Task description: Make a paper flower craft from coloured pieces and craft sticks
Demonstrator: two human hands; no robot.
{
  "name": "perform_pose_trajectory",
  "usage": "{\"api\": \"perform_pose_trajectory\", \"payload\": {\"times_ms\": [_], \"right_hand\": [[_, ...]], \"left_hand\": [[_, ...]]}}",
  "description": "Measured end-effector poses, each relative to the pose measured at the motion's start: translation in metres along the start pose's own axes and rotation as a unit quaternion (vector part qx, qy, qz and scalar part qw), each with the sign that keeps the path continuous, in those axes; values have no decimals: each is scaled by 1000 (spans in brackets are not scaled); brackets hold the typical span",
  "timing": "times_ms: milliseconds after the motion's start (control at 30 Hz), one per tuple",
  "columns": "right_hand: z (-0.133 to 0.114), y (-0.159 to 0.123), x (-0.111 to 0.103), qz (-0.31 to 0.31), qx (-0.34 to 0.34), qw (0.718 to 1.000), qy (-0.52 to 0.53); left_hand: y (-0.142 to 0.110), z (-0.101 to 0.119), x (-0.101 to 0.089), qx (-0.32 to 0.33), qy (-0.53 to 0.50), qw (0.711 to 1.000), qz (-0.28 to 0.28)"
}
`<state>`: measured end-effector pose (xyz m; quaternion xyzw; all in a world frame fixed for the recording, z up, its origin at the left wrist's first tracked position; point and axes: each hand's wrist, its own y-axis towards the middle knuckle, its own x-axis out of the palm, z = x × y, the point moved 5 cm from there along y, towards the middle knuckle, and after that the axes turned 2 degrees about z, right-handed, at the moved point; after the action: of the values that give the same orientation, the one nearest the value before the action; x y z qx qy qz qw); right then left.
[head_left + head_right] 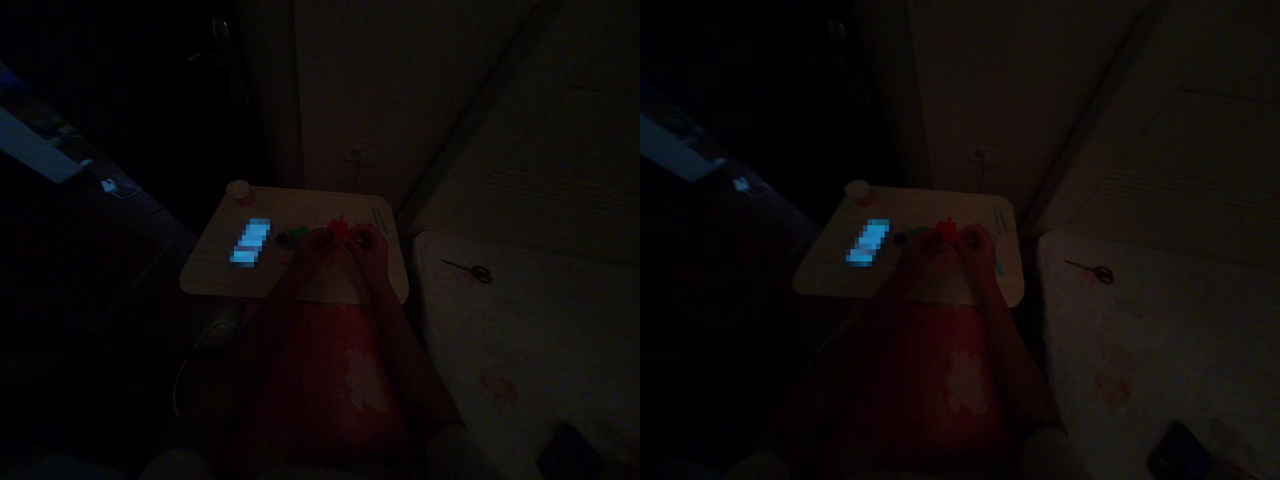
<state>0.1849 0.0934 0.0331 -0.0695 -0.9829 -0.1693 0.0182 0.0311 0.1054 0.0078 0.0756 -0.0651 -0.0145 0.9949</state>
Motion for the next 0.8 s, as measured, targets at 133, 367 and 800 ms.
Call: {"api": "perform_pose_trajectory", "payload": {"times_ms": [133, 367, 800], "right_hand": [[-3, -1, 2, -5, -4, 1000, 14], [-8, -1, -1, -8, -9, 1000, 14], [-17, 0, 0, -14, -17, 998, 57]], "left_hand": [[-3, 7, 2, -2, -38, 999, 6], [-7, 10, 0, -26, -101, 994, 18], [-5, 9, -4, 4, -113, 992, 51]]}}
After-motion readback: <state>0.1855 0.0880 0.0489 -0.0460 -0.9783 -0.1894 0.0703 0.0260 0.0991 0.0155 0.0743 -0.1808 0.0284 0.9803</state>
